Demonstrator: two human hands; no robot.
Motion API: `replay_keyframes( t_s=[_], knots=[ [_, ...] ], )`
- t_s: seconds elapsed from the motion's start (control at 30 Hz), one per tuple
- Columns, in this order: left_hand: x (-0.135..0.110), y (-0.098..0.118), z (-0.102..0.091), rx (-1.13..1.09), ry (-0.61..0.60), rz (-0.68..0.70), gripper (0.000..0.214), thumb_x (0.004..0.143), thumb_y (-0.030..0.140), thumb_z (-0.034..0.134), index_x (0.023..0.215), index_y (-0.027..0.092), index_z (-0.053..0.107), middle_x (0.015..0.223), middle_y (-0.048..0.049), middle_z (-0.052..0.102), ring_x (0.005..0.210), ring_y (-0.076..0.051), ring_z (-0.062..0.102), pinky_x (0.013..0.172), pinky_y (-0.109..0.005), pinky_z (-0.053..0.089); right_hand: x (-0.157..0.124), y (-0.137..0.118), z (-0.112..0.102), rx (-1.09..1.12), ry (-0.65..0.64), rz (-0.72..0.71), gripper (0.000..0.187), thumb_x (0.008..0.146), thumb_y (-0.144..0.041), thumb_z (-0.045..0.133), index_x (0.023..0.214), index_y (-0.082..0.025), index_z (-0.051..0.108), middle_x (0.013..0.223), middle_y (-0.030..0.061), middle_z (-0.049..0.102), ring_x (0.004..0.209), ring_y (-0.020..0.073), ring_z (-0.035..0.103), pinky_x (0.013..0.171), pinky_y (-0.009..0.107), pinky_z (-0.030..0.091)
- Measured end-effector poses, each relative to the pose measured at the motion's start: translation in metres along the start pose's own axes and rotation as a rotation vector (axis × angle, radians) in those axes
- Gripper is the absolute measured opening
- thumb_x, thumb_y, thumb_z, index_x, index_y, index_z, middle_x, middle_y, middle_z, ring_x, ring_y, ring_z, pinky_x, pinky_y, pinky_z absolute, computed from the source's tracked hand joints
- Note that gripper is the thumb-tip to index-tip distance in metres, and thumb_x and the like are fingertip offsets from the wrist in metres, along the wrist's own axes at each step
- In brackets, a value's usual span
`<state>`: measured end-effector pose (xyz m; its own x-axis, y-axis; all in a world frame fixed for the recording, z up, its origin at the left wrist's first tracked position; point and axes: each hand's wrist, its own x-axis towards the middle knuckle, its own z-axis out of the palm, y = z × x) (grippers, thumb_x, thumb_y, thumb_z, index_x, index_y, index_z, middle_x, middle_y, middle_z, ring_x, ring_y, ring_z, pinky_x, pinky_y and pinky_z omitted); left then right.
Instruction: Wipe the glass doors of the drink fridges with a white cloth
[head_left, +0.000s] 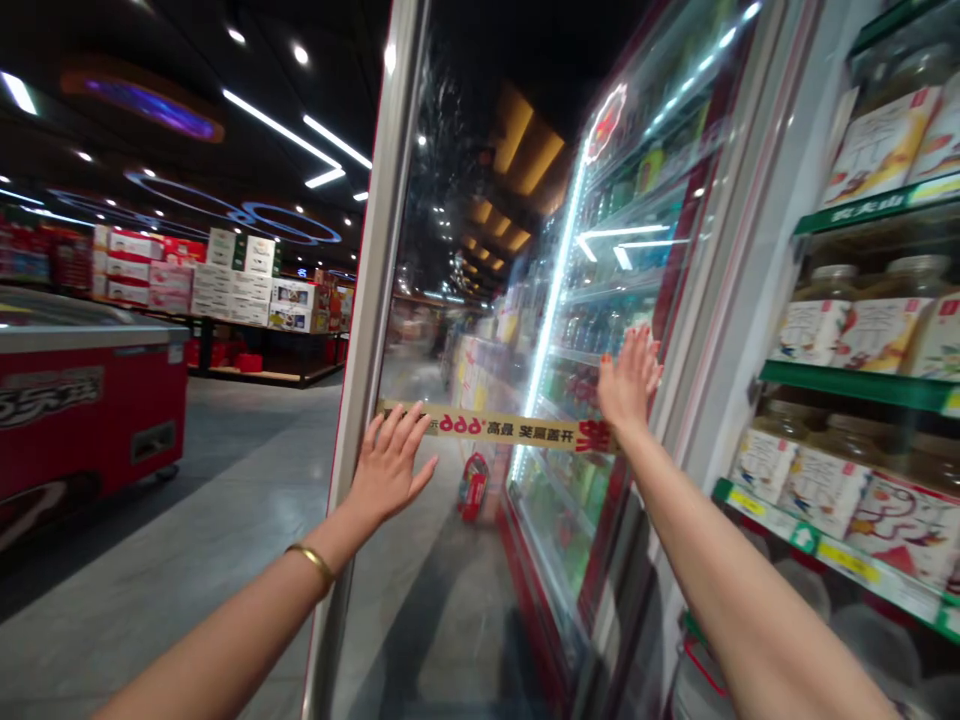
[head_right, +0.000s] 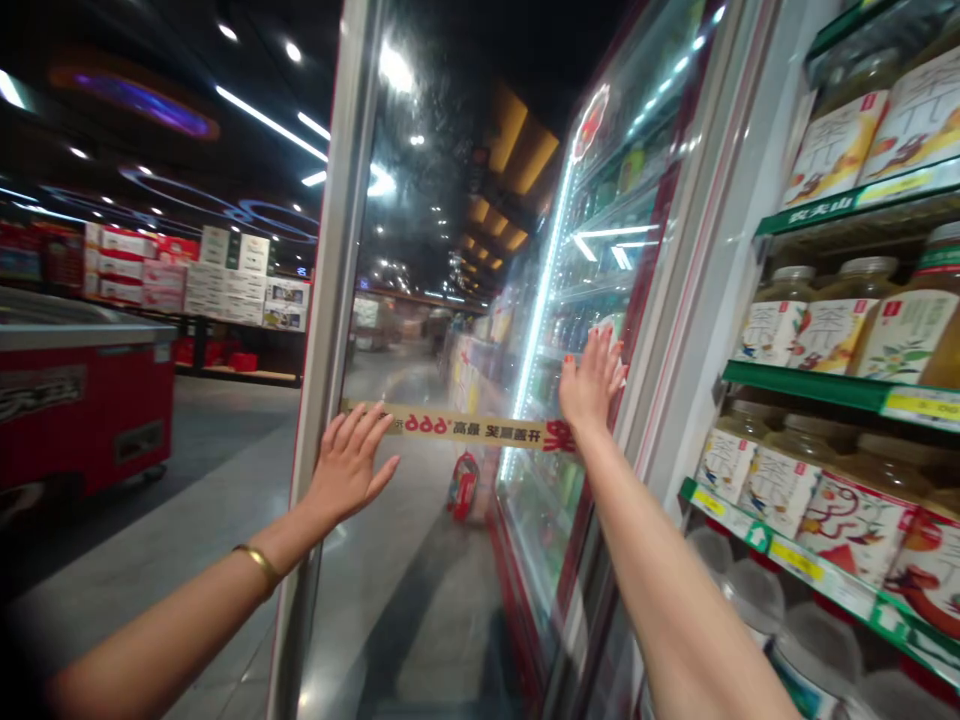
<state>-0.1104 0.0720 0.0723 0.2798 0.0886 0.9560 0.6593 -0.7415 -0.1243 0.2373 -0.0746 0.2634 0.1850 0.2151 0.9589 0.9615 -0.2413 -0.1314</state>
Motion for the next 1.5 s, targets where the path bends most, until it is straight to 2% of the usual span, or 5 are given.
replay_keyframes(
  t_s=[0.2,0.87,1.1,1.33,1.5],
  knots=[
    [0.059,0.009,-0.007,-0.035,0.101,-0.015,0.079,0.105,0.043,0.057,0.177,0.033,0.024,0.183,-0.0056,0.028,0.174,-0.027,0.016,0.143,-0.053,0.003,-0.101,-0.028,0.013,0.067,-0.373,-0.716,0.075,0.106,-0.056,0.049,0.176,-0.038,0.029,0.183,0.0031,0.033,0.17,0.0274,0.029,0.139,0.058,0.02],
    [0.065,0.012,-0.016,-0.099,0.077,-0.039,0.084,0.107,0.05,0.057,0.177,0.041,0.012,0.185,0.0015,0.015,0.175,-0.027,0.004,0.142,-0.058,-0.005,-0.141,0.023,0.013,0.024,-0.076,-0.028,0.077,0.113,-0.04,0.023,0.177,-0.017,-0.011,0.187,0.0199,0.001,0.174,0.039,-0.007,0.129,0.085,0.008],
    [0.064,0.008,-0.01,-0.071,0.084,-0.03,0.084,0.107,0.049,0.058,0.177,0.038,0.013,0.185,-0.0004,0.017,0.175,-0.027,0.005,0.142,-0.056,-0.004,-0.218,-0.016,0.014,0.098,-0.333,-0.708,0.056,0.107,-0.049,0.052,0.164,-0.044,0.051,0.169,-0.0057,0.056,0.161,0.0228,0.045,0.137,0.048,0.031],
    [0.056,0.008,0.001,-0.022,0.097,0.008,0.09,0.105,0.048,0.06,0.178,0.032,0.011,0.182,-0.0073,0.026,0.174,-0.027,0.008,0.142,-0.059,-0.001,-0.138,-0.011,0.02,-0.012,0.024,0.033,0.074,0.114,-0.037,0.027,0.178,-0.01,0.002,0.185,0.0257,0.01,0.174,0.0395,-0.002,0.132,0.08,0.013],
    [0.054,0.009,0.002,-0.036,0.093,0.012,0.084,0.106,0.04,0.056,0.178,0.031,0.014,0.182,-0.0058,0.026,0.174,-0.025,0.007,0.142,-0.055,-0.002,-0.171,-0.08,0.038,0.091,-0.324,-0.647,0.069,0.112,-0.045,0.047,0.177,-0.033,0.026,0.182,0.0022,0.035,0.172,0.0264,0.02,0.141,0.059,0.011]
  ],
)
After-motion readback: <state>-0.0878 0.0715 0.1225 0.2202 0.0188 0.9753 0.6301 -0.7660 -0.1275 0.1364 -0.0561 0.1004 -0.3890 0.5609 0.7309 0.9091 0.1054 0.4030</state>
